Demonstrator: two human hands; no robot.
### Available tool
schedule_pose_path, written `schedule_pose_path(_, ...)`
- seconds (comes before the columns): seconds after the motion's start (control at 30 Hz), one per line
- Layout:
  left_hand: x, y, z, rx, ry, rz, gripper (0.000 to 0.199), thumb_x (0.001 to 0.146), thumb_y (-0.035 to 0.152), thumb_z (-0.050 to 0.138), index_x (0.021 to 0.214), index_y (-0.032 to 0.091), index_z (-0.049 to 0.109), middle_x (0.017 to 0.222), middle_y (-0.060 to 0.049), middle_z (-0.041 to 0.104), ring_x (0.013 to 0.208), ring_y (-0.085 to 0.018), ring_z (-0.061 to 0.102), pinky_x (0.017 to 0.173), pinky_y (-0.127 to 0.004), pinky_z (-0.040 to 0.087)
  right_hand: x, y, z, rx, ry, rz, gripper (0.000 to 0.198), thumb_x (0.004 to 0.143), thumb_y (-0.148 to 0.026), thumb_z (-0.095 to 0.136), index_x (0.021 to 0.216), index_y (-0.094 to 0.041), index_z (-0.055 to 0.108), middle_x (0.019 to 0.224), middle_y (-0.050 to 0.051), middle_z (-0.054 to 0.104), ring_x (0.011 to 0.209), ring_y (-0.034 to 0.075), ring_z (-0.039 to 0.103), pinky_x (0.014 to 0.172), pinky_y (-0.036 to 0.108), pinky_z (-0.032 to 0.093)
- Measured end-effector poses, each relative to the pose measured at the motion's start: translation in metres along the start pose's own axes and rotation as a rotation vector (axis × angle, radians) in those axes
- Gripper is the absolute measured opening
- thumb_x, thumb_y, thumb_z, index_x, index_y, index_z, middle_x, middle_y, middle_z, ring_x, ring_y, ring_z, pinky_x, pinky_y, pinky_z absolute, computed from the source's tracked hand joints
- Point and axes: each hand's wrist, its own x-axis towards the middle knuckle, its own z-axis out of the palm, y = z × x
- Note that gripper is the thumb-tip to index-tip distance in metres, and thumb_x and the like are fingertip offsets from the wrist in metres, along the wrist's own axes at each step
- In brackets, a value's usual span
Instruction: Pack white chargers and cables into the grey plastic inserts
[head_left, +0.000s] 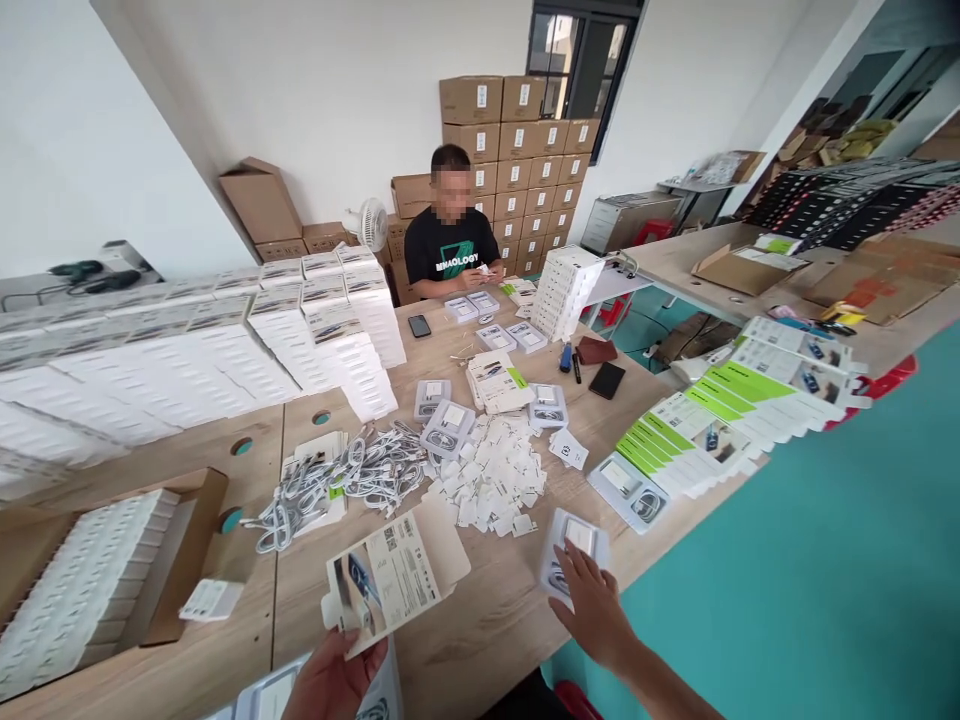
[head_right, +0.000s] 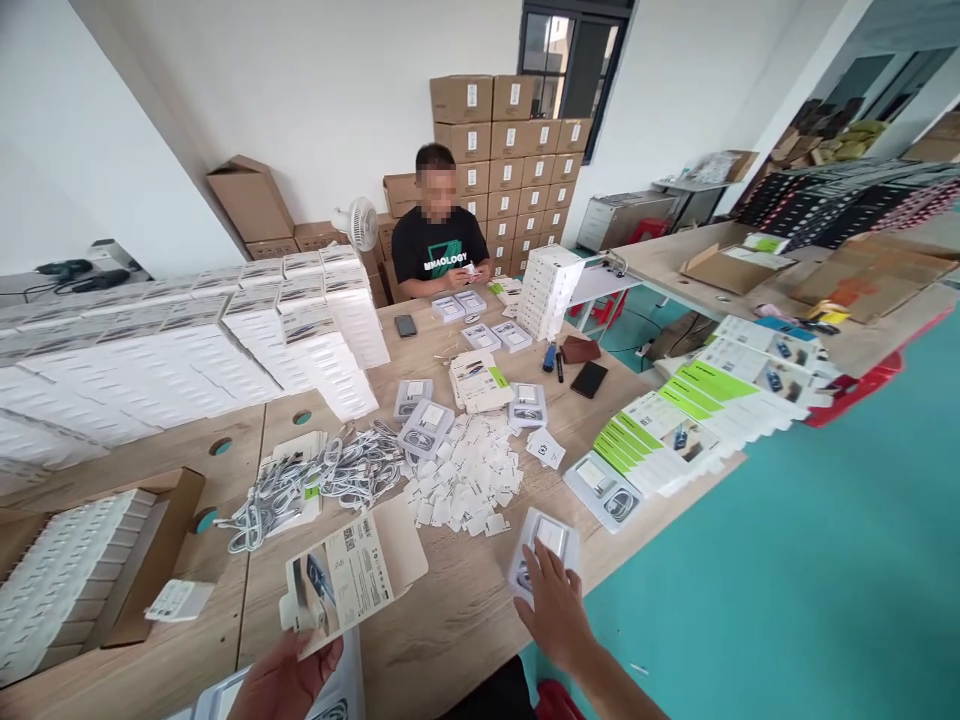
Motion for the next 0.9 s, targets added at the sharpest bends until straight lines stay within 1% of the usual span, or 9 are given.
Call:
schedule_pose_path(0.07,0.002,-0.002,0.000,0.036,0.003,-0.020,0.070,0.071,-0.001,0.066,0.133,0.027,0.052,0.108,-0.006,0.073,0.092,-0.026,0.071,0.076,-0.038,0.060,0.013,-0.001,-0.015,-0.008,-0.041,0.037,0.088,0.073,-0.034,0.056,0.152,-0.028,0.016,0.164,0.006,0.004,0.150,0.032,0.006,0.115,0.058,0.020)
schedule_pose_path(0.13,0.004,-0.003,0.000,0.052,0.009,-0.037,0.071,0.071,-0.001,0.066,0.135,0.026,0.050,0.108,-0.006,0.073,0.091,-0.026,0.072,0.075,-0.038,0.060,0.026,0.006,-0.024,0.003,-0.117,0.099,0.100,0.066,-0.031,0.060,0.152,-0.027,0.011,0.164,0.009,-0.001,0.150,0.033,0.002,0.113,0.060,0.021)
schedule_pose_path(0.23,0.006,-0.008,-0.002,0.051,0.013,-0.036,0.067,0.072,-0.001,0.064,0.134,0.022,0.050,0.106,-0.008,0.073,0.090,-0.025,0.072,0.076,-0.037,0.061,0.035,0.010,-0.021,0.045,-0.155,0.177,0.094,0.069,-0.037,0.055,0.152,-0.026,0.013,0.163,0.012,0.008,0.148,0.034,0.012,0.106,0.060,0.031)
schedule_pose_path(0.37,0.008,-0.017,-0.009,0.049,0.035,0.008,0.067,0.071,-0.003,0.063,0.132,0.020,0.052,0.108,-0.009,0.072,0.093,-0.026,0.072,0.078,-0.035,0.061,0.029,-0.009,-0.005,0.102,-0.055,0.341,0.090,0.071,-0.045,0.051,0.151,-0.028,0.013,0.160,0.015,0.015,0.143,0.040,0.020,0.094,0.064,0.038)
schedule_pose_path(0.43,0.007,-0.022,-0.013,0.065,0.029,0.032,0.067,0.071,-0.003,0.066,0.132,0.020,0.052,0.112,-0.010,0.071,0.099,-0.028,0.070,0.080,-0.036,0.060,0.026,-0.018,-0.002,0.118,-0.023,0.372,0.093,0.069,-0.043,0.053,0.151,-0.028,0.012,0.157,0.016,0.019,0.140,0.042,0.024,0.089,0.064,0.041)
schedule_pose_path(0.6,0.000,-0.029,-0.018,0.110,0.033,0.017,0.073,0.068,-0.003,0.072,0.134,0.020,0.051,0.111,-0.010,0.073,0.099,-0.029,0.070,0.078,-0.035,0.061,0.027,-0.027,-0.016,0.222,0.070,0.402,0.096,0.064,-0.041,0.056,0.150,-0.023,0.017,0.146,0.023,0.032,0.129,0.046,0.037,0.085,0.061,0.043)
schedule_pose_path(0.67,-0.005,-0.030,-0.016,0.135,0.031,-0.022,0.074,0.066,-0.003,0.074,0.134,0.018,0.052,0.108,-0.011,0.074,0.097,-0.030,0.071,0.077,-0.036,0.061,0.027,-0.036,-0.030,0.341,0.102,0.377,0.094,0.066,-0.042,0.056,0.149,-0.022,0.017,0.142,0.023,0.037,0.125,0.045,0.042,0.084,0.058,0.044)
schedule_pose_path(0.77,-0.013,-0.033,-0.010,0.147,-0.014,-0.082,0.072,0.065,-0.001,0.077,0.132,0.016,0.054,0.108,-0.014,0.074,0.101,-0.033,0.070,0.080,-0.038,0.061,0.023,-0.067,-0.051,0.461,0.141,0.240,0.092,0.067,-0.040,0.057,0.148,-0.025,0.016,0.139,0.019,0.040,0.123,0.040,0.046,0.088,0.053,0.046)
schedule_pose_path(0.9,-0.020,-0.034,-0.003,0.139,-0.083,-0.117,0.072,0.066,0.000,0.078,0.132,0.017,0.055,0.109,-0.014,0.074,0.106,-0.033,0.068,0.086,-0.039,0.059,0.015,-0.113,-0.065,0.372,0.201,0.075,0.092,0.066,-0.033,0.060,0.148,-0.029,0.018,0.146,0.018,0.033,0.132,0.042,0.036,0.093,0.059,0.042)
